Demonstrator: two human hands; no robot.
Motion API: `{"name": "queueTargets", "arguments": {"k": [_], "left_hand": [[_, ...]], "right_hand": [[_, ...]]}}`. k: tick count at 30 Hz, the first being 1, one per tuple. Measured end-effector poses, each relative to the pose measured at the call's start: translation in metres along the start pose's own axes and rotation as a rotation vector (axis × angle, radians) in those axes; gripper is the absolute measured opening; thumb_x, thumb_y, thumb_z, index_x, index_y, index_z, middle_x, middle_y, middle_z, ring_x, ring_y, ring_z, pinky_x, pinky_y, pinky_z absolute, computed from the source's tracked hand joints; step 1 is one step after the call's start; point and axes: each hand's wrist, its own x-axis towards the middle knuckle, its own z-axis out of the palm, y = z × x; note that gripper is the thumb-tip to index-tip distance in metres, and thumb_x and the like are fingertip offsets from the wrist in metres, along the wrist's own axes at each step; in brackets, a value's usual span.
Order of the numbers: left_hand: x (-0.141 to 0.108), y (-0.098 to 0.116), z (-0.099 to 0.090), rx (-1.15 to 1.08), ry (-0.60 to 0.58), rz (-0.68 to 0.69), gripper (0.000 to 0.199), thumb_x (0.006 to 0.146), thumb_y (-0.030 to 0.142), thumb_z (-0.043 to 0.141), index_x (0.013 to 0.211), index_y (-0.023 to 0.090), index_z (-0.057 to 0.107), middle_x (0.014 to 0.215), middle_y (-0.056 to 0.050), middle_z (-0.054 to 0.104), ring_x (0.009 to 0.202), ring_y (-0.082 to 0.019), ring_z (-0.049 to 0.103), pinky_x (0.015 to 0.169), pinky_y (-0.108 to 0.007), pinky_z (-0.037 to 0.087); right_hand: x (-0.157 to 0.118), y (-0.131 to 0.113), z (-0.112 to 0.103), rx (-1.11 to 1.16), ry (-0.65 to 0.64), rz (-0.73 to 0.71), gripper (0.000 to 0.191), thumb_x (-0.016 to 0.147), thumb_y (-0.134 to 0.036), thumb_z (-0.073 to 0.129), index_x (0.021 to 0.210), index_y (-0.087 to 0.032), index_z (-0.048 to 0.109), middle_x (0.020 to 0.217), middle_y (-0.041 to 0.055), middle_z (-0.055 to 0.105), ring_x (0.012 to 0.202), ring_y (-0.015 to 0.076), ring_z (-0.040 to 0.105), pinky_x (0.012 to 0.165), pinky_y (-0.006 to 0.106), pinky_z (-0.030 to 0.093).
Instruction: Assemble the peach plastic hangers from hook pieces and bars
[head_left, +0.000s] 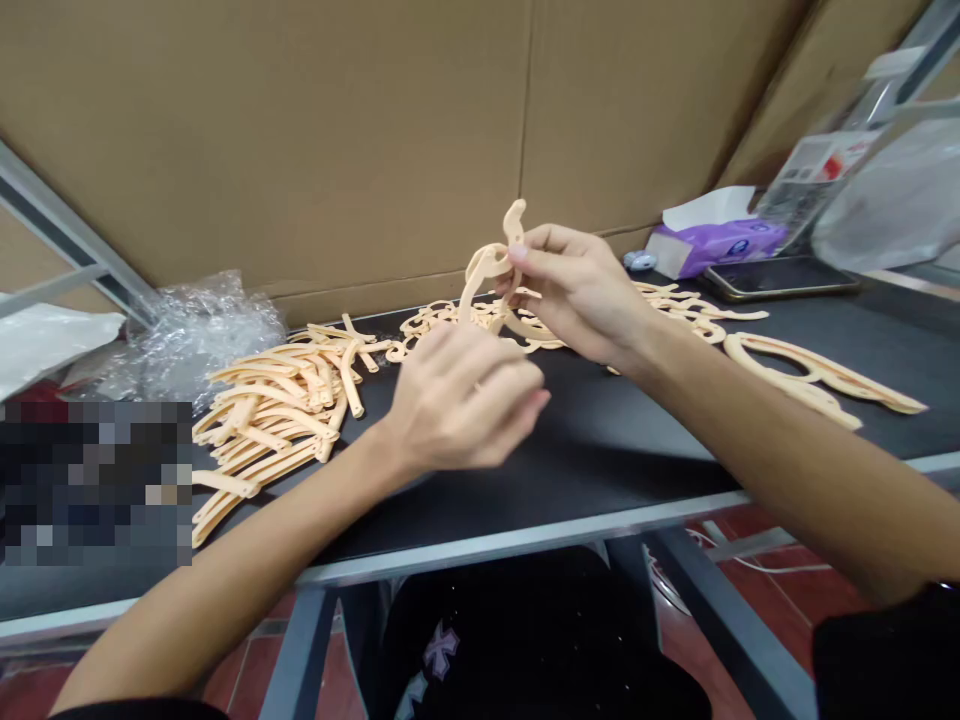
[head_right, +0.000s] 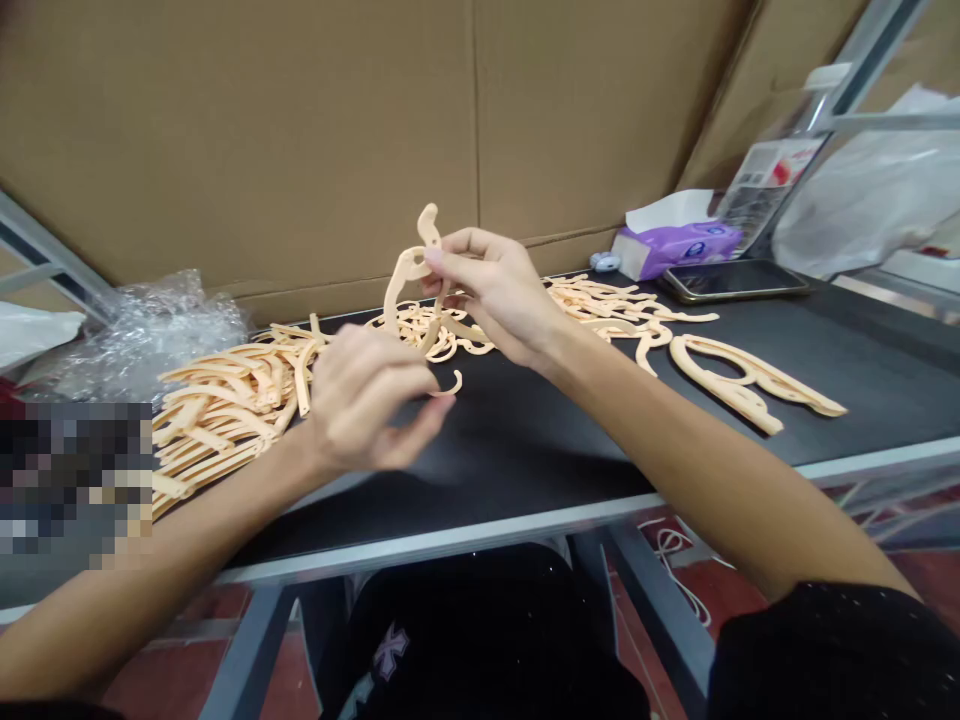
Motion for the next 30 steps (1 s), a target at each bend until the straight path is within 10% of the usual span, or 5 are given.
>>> {"name": "queueTargets", "arguments": {"k": [6,18,26,30], "left_hand": [[-0.011,-0.031,0.011,0.157,0.086,-0.311,0.034,0.09,0.042,0.074,0.109,0.022,0.055,0.093,-0.003,0.064,0.085,-0.019,0.062,0.076,-0.033,0.052],[-0.006,-0.037,0.004,0.028,0.117,-0.319,0.01,0.093,0.018,0.072,0.096,0.018,0.063,0.078,0.002,0.062,0.068,-0.01,0.058,0.067,-0.023,0.049],[-0.005,-0.045,-0.003,0.028,0.052,-0.328,0.005,0.092,0.018,0.07,0.091,0.019,0.065,0.077,0.0,0.065,0.069,-0.011,0.061,0.068,-0.024,0.053],[-0.004,-0.048,-0.015,-0.09,-0.029,-0.585,0.009,0.089,0.025,0.072,0.094,0.019,0.067,0.084,-0.002,0.071,0.071,-0.013,0.067,0.072,-0.027,0.058]], "right_hand": [[-0.013,0.008,0.015,0.041,-0.077,0.02,0.038,0.069,-0.045,0.094,0.075,-0.021,0.065,0.08,-0.0004,0.068,0.077,0.0143,0.063,0.072,0.031,0.052],[-0.015,0.015,0.017,-0.01,-0.09,0.029,0.043,0.064,-0.053,0.095,0.079,-0.019,0.073,0.083,0.0022,0.072,0.079,0.0158,0.064,0.069,0.029,0.05],[-0.012,0.014,0.014,-0.023,-0.072,-0.012,0.026,0.071,-0.037,0.09,0.08,-0.017,0.075,0.08,0.0023,0.074,0.075,0.0134,0.065,0.067,0.027,0.05],[-0.008,0.009,0.01,-0.034,0.015,-0.062,0.015,0.071,-0.019,0.082,0.08,-0.018,0.07,0.079,0.0012,0.074,0.073,0.0134,0.067,0.07,0.029,0.055]]}}
